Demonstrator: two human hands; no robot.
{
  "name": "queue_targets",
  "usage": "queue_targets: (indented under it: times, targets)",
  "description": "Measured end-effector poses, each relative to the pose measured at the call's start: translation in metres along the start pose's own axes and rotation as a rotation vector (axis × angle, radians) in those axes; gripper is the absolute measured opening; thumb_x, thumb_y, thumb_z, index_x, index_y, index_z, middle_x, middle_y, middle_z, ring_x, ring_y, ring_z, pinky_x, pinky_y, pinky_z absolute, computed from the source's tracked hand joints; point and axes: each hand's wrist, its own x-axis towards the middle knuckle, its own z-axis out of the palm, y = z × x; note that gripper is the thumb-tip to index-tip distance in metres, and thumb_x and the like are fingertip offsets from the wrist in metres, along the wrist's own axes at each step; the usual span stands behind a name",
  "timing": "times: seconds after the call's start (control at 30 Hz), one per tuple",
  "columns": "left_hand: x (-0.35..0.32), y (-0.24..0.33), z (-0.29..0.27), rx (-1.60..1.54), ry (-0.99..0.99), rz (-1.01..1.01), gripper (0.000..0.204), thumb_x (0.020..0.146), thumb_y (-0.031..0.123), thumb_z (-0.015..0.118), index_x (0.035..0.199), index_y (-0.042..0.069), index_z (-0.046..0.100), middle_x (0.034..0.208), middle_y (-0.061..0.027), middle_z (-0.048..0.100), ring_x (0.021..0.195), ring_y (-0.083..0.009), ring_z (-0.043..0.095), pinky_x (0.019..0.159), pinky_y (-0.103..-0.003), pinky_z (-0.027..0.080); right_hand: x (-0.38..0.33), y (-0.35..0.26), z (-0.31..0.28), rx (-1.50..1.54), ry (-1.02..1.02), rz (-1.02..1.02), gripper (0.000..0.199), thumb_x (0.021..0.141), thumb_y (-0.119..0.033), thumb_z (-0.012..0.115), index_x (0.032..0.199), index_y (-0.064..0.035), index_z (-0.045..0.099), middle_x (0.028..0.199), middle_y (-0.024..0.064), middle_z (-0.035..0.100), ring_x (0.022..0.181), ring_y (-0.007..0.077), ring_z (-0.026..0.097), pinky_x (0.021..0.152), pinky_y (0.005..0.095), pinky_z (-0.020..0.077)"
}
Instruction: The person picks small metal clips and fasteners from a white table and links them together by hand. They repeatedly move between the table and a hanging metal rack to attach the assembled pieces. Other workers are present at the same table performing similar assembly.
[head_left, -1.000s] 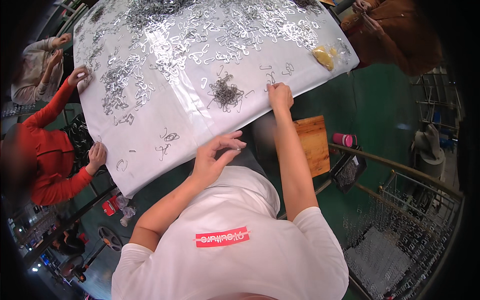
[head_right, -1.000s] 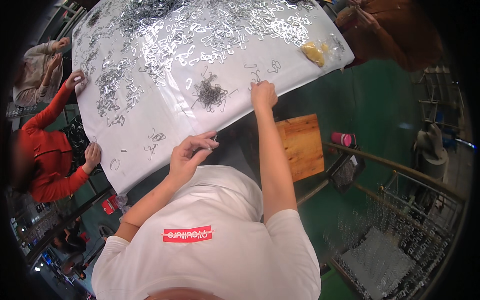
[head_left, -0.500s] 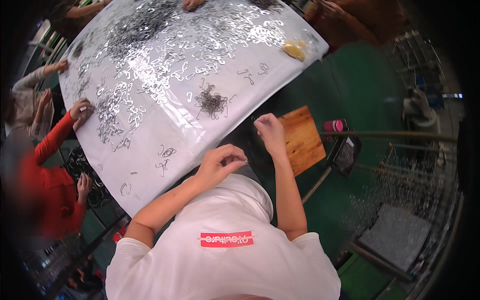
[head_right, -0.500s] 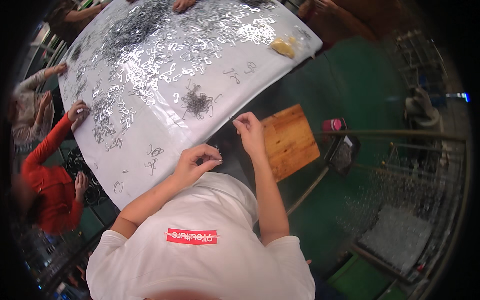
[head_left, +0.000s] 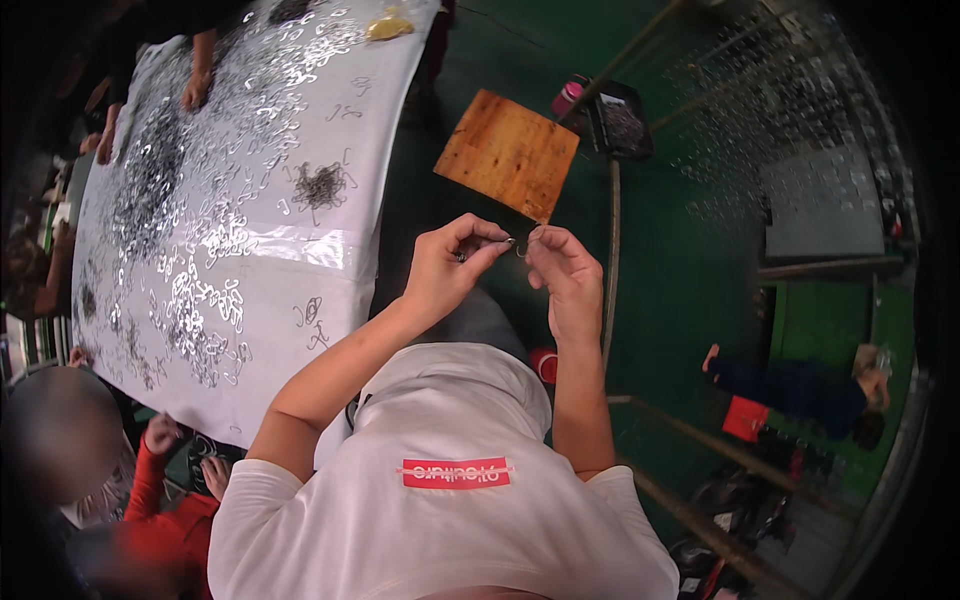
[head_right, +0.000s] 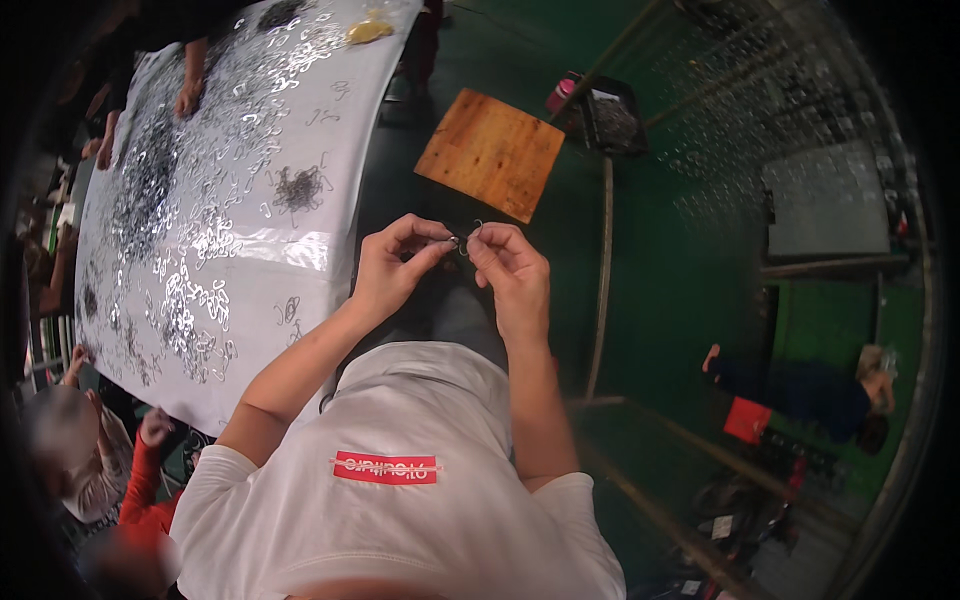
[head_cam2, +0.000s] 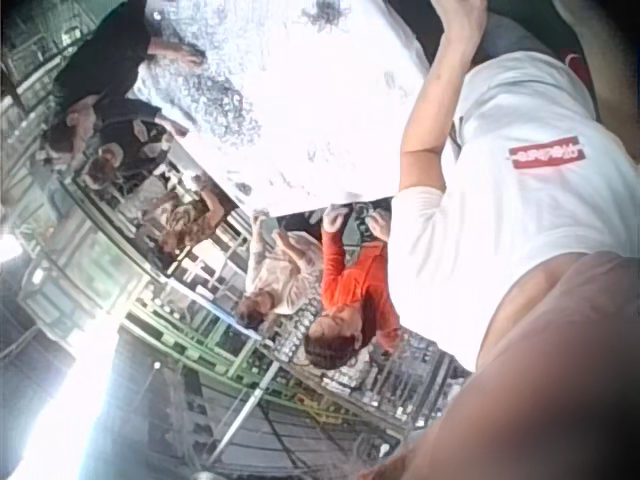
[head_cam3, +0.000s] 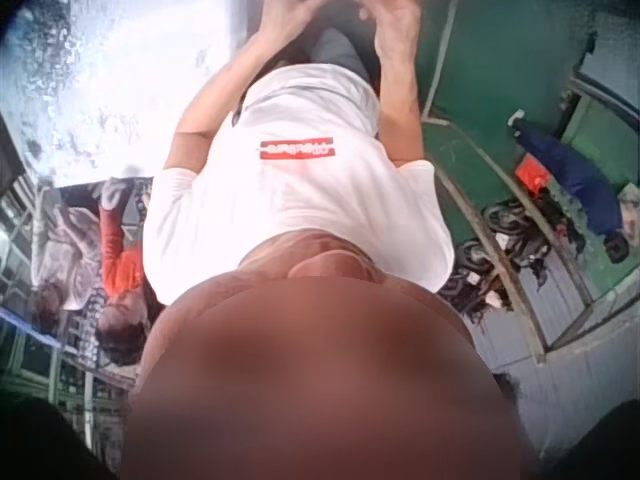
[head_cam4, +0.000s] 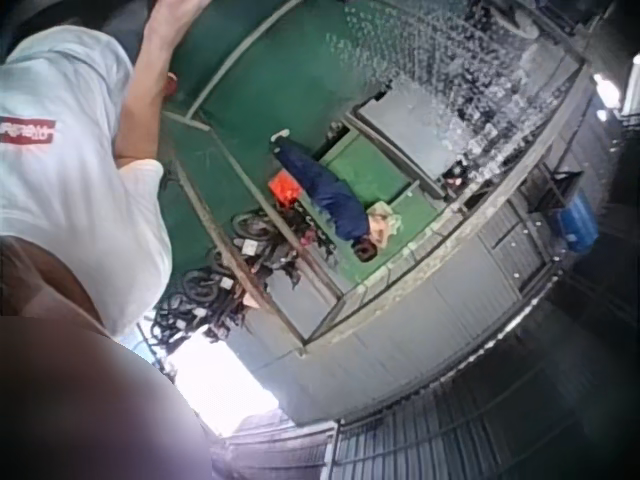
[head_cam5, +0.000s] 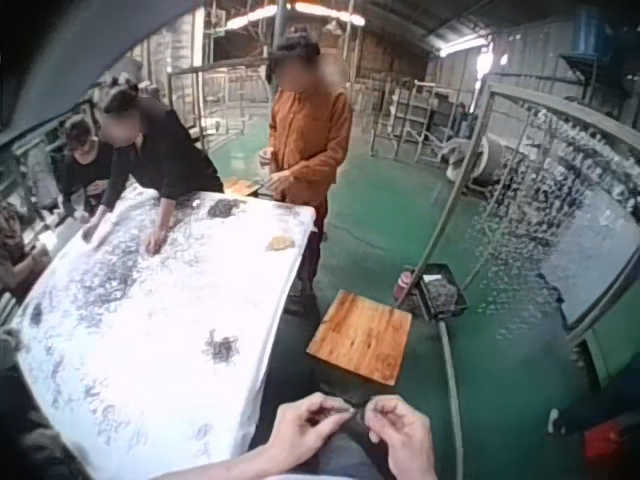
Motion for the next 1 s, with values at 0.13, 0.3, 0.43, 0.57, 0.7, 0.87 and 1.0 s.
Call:
queue_targets:
  times: [0.13,0.3,0.43,0.57,0.7,0.87,1.0]
  targets:
    - [-0.01,0.011,0.025,0.002,-0.153,-0.055,0.01,0.082,0.002,0.07,0.091,0.001,0.067,0.088,-0.0039,0.07,0.066,-0.0069,0.058,0.062,-0.022,0.049,-0.03,-0.003,-0.017,-0.101,0.179,-0.117,0.013,0.087,-0.007,0.067,0.099,-0.0011,0.064,0.095,-0.0014,0.061,0.083,0.0055,0.055,0.067,0.0207,0.0405]
    - [-0.02,0.015,0.059,0.007,-0.313,0.091,0.011,0.08,0.001,0.071,0.091,0.002,0.067,0.089,-0.0054,0.07,0.064,-0.0099,0.059,0.062,-0.024,0.049,-0.064,-0.009,-0.04,-0.143,0.407,-0.232,0.011,0.085,-0.008,0.07,0.089,0.0016,0.066,0.104,0.0047,0.057,0.093,0.0119,0.056,0.08,0.0253,0.0464]
    - [-0.026,0.02,0.095,0.001,-0.488,0.191,0.019,0.079,0.0,0.07,0.098,0.002,0.067,0.094,-0.008,0.067,0.073,-0.013,0.06,0.064,-0.024,0.049,-0.105,-0.026,-0.059,-0.262,0.592,-0.385,0.01,0.084,-0.007,0.071,0.09,0.0002,0.066,0.099,0.0037,0.06,0.082,0.0094,0.059,0.071,0.0224,0.0479]
    - [-0.027,0.024,0.124,-0.077,-0.61,0.24,0.023,0.083,0.001,0.066,0.105,0.001,0.065,0.105,-0.0098,0.065,0.081,-0.0134,0.06,0.066,-0.024,0.048,-0.149,-0.066,-0.078,-0.218,0.806,-0.37,0.007,0.085,-0.004,0.068,0.09,-0.0003,0.064,0.094,0.0038,0.063,0.078,0.0076,0.058,0.067,0.0198,0.045]
    - [-0.023,0.024,0.141,-0.099,-0.671,0.172,0.019,0.087,0.003,0.063,0.106,0.002,0.065,0.102,-0.0056,0.064,0.085,-0.0102,0.057,0.07,-0.022,0.045,-0.185,-0.117,-0.112,-0.248,0.962,-0.463,0.005,0.088,-0.004,0.064,0.092,-0.0005,0.062,0.09,0.0074,0.066,0.07,0.0076,0.056,0.059,0.0197,0.0424]
    - [-0.016,0.02,0.154,-0.114,-0.677,0.14,0.016,0.091,0.006,0.061,0.106,0.003,0.065,0.1,-0.0033,0.063,0.086,-0.008,0.055,0.07,-0.021,0.045,-0.221,-0.18,-0.167,-0.347,1.13,-0.747,0.01,0.088,-0.004,0.065,0.096,0.001,0.062,0.086,0.0078,0.066,0.07,0.0117,0.062,0.058,0.0221,0.0483]
    - [-0.011,0.014,0.159,-0.117,-0.662,0.083,0.015,0.092,0.008,0.06,0.106,0.003,0.064,0.097,-0.0011,0.061,0.085,-0.0061,0.053,0.069,-0.02,0.044,-0.246,-0.225,-0.215,-0.365,1.251,-0.896,0.014,0.087,-0.005,0.067,0.098,0.0024,0.062,0.085,0.0091,0.067,0.071,0.0135,0.065,0.061,0.0236,0.0527]
